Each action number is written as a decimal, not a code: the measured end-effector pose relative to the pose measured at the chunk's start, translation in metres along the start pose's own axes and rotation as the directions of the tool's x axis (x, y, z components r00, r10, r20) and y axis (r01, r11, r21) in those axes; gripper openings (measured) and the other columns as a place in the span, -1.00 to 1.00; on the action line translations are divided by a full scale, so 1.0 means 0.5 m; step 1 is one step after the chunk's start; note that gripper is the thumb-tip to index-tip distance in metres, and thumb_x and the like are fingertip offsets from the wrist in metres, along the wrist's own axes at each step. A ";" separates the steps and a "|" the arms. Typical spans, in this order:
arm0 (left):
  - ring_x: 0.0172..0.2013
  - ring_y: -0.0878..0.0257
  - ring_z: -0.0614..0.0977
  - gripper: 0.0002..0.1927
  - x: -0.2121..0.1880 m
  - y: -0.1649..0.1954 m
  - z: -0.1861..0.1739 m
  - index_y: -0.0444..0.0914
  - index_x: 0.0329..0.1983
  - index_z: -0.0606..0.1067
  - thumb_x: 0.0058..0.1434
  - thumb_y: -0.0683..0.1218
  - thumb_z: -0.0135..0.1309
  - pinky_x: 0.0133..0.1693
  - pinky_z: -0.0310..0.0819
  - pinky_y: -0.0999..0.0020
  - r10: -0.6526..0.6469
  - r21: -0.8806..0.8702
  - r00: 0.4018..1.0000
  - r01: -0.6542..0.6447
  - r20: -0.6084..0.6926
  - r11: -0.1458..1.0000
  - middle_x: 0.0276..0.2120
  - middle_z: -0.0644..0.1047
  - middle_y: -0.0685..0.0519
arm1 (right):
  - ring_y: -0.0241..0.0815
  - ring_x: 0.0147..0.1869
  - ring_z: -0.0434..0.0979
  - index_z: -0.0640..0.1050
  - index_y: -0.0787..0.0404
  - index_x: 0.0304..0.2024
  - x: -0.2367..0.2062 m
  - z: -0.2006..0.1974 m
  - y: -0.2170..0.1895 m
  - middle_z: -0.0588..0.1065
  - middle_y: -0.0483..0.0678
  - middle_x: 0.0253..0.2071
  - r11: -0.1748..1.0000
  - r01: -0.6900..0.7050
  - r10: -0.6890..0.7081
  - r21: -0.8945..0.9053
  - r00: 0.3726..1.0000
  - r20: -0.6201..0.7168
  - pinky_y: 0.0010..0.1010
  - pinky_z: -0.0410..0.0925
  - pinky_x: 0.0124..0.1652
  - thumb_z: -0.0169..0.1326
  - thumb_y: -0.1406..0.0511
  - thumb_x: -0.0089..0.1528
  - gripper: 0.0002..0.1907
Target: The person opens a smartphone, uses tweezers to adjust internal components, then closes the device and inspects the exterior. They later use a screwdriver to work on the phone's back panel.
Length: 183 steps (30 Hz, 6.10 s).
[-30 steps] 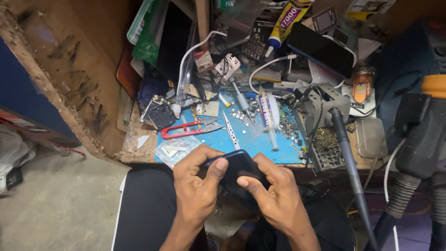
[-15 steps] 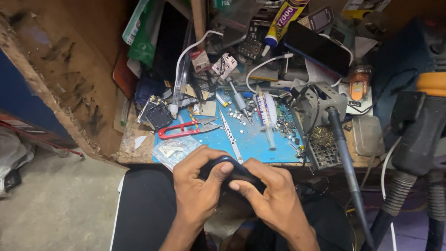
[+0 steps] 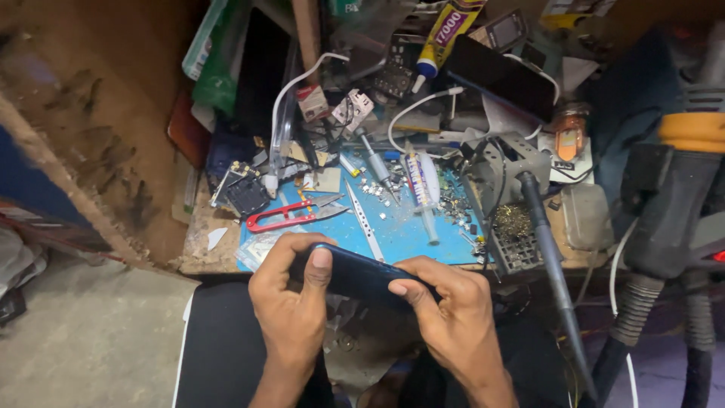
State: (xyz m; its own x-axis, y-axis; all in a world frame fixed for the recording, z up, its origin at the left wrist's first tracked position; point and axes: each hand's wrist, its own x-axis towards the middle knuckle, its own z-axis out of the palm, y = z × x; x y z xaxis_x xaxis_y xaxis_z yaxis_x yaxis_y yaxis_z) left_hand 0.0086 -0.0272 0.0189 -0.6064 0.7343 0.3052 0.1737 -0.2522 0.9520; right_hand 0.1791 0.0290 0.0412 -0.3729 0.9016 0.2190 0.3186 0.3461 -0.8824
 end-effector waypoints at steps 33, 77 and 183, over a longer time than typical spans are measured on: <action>-0.12 0.25 0.64 -0.75 0.019 -0.023 -0.025 -0.34 0.07 0.49 0.51 -0.07 0.00 -0.04 0.55 0.35 0.089 -0.145 0.989 -0.105 -0.118 0.984 -0.15 0.61 -0.03 | -0.40 -0.14 0.50 0.57 0.43 -0.03 -0.005 0.001 0.075 0.60 -0.13 -0.20 0.885 -0.093 0.092 0.457 0.995 0.024 -0.57 0.36 -0.08 0.06 0.05 0.34 -0.49; -0.21 0.30 0.77 -0.75 -0.023 0.009 0.027 -0.33 -0.08 0.65 0.24 -0.10 0.24 -0.12 0.62 0.46 0.009 -0.032 0.946 0.002 0.324 0.999 -0.23 0.76 -0.02 | -0.44 -0.33 0.30 0.57 0.34 -0.22 -0.018 0.013 0.057 0.39 -0.22 -0.44 0.946 -0.019 0.001 0.323 0.998 0.056 -0.55 0.19 -0.32 0.09 0.04 0.36 -0.56; -0.37 0.46 0.58 -0.50 -0.014 0.004 0.036 -0.34 0.16 0.46 0.11 -0.28 0.21 -0.37 0.51 0.60 -0.248 -0.253 0.876 0.373 0.414 0.893 -0.09 0.54 0.05 | -0.10 0.06 0.58 0.45 0.46 0.15 0.001 0.017 0.009 0.57 0.16 -0.01 0.478 -0.123 0.300 0.870 0.954 -0.030 -0.30 0.37 0.11 -0.08 0.31 0.38 -0.63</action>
State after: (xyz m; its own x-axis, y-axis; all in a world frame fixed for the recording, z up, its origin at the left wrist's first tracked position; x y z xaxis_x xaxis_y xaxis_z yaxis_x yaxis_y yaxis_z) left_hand 0.0272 -0.0215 0.0193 -0.2528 0.9666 0.0416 -0.2673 -0.1111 0.9572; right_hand 0.1728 0.0285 0.0338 -0.2343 0.9712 -0.0434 -0.5600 -0.1713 -0.8106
